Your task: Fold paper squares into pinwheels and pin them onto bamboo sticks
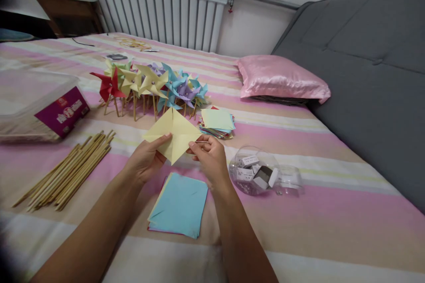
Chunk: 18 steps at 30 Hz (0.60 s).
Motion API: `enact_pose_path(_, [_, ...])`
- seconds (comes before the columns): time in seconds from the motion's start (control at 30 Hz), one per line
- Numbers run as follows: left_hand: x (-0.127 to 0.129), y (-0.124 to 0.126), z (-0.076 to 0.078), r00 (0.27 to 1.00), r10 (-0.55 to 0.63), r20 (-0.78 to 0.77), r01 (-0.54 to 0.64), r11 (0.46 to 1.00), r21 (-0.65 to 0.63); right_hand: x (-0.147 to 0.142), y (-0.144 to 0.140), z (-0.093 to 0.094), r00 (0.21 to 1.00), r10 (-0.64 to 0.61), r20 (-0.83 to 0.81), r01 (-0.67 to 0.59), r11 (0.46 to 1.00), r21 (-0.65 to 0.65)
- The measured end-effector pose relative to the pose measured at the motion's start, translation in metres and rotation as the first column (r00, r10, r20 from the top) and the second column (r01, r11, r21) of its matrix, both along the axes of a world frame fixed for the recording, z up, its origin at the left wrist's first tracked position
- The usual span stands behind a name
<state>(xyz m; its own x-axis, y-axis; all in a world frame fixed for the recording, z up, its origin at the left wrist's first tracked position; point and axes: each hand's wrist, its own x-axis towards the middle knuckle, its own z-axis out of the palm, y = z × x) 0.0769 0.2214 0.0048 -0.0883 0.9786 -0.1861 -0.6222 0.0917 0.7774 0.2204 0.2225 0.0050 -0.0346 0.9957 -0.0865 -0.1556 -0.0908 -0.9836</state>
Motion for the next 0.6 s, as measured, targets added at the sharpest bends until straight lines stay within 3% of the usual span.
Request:
enact_pose_path(0.17, [-0.003,0.001,0.003,0.994,0.097,0.048,-0.095,0.995,-0.033,0.008,-0.003,0.007,0.968,-0.059,0.243,-0.014,0.958,0.288])
enact_pose_path(0.23, [-0.003,0.002,0.004,0.991,0.109,0.072,-0.106,0.994,-0.041,0.010,-0.005,0.010,0.937,-0.035,0.348,-0.096,0.931,0.352])
enact_pose_path(0.33, [-0.004,0.003,0.003,0.991,0.084,0.101,-0.079,0.996,-0.052,0.010,-0.007,0.009,0.899,0.116,0.423,-0.281,0.893,0.352])
enact_pose_path(0.4, [-0.004,0.003,0.003,0.993,0.048,0.110,-0.042,0.997,-0.058,0.009,-0.006,0.006,0.889,0.175,0.424,-0.340,0.871,0.354])
enact_pose_path(0.6, [-0.004,0.000,0.001,0.993,-0.074,0.094,0.079,0.995,-0.056,0.009,-0.001,-0.002,0.918,0.179,0.355,-0.318,0.867,0.383])
